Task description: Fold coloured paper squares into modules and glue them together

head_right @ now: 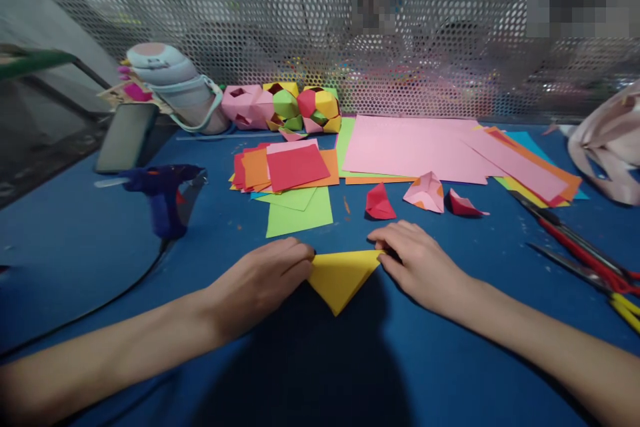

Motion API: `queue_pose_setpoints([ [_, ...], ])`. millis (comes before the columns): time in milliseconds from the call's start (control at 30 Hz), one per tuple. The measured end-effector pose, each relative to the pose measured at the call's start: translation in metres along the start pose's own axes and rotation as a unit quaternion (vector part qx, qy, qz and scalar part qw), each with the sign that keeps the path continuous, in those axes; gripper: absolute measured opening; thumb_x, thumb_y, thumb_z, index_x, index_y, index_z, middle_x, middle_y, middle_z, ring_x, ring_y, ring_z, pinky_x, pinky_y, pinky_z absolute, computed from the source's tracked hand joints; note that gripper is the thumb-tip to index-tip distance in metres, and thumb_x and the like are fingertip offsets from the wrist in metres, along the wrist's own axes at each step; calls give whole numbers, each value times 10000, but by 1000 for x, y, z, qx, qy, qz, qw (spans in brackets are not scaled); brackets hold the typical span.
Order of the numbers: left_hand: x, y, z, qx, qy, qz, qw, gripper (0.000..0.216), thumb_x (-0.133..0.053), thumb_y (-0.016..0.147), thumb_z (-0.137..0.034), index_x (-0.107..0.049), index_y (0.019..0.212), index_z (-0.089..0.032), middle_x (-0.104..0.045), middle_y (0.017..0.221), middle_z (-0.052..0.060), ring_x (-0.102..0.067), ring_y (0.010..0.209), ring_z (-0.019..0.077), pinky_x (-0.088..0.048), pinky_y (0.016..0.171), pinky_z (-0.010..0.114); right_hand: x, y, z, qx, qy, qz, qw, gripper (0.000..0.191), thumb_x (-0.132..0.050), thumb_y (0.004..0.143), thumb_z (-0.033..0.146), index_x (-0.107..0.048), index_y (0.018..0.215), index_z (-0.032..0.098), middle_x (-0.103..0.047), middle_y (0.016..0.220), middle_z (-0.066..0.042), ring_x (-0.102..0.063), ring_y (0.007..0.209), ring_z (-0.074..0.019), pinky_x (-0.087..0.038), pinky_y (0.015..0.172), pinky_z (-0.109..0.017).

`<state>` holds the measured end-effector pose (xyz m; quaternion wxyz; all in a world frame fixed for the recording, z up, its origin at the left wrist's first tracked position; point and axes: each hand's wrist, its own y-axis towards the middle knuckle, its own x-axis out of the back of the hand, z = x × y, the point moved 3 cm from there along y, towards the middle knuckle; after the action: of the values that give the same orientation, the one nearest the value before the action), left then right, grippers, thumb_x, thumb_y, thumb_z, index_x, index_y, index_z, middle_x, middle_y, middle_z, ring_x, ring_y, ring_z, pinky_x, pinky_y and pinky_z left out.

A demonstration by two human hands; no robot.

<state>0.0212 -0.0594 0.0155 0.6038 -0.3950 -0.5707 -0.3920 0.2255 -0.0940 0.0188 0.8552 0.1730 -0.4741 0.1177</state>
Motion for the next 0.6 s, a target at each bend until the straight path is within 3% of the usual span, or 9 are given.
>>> queue_pose_setpoints([
  [167, 0, 0, 0, 9, 18, 2, 1000, 259, -332, 861, -65, -526, 712, -151, -553, 748, 42, -462, 644, 165, -374, 578, 273, 0, -1, 0, 12, -9, 1, 1000, 201, -455, 862, 136, -547, 1036, 175, -620, 917, -74, -542, 854, -187, -450, 747, -352],
  [300, 1, 1, 3, 33, 9, -2, 999, 258, -337, 879, -100, -520, 705, -150, -537, 740, 35, -448, 621, 156, -362, 550, 268, -6, -3, 13, 110, -48, -6, 993, 216, -413, 882, 130, -569, 1027, 164, -615, 1017, -101, -531, 937, -202, -419, 779, -366],
  [433, 5, 2, 2, 38, 9, -12, 999, 266, -314, 884, -104, -525, 728, -148, -531, 739, 42, -456, 619, 161, -375, 549, 280, -17, -4, 23, 115, -58, 5, 992, 227, -395, 921, 239, -613, 953, 183, -644, 890, -57, -556, 829, -160, -407, 745, -309],
  [533, 15, -4, -13, 29, 50, -55, 997, 255, -332, 860, -67, -542, 731, -134, -544, 704, 65, -476, 610, 177, -403, 561, 316, -24, -6, 26, 154, -89, 24, 984, 267, -371, 936, 241, -632, 906, 197, -646, 842, -33, -541, 779, -149, -376, 729, -298],
  [600, 21, -13, -33, -23, 29, -94, 995, 238, -342, 862, -80, -560, 781, -132, -572, 722, 74, -516, 652, 193, -437, 586, 333, -25, -7, 27, 192, -110, 19, 975, 266, -370, 935, 210, -634, 907, 197, -650, 878, -36, -530, 797, -157, -358, 738, -308],
])
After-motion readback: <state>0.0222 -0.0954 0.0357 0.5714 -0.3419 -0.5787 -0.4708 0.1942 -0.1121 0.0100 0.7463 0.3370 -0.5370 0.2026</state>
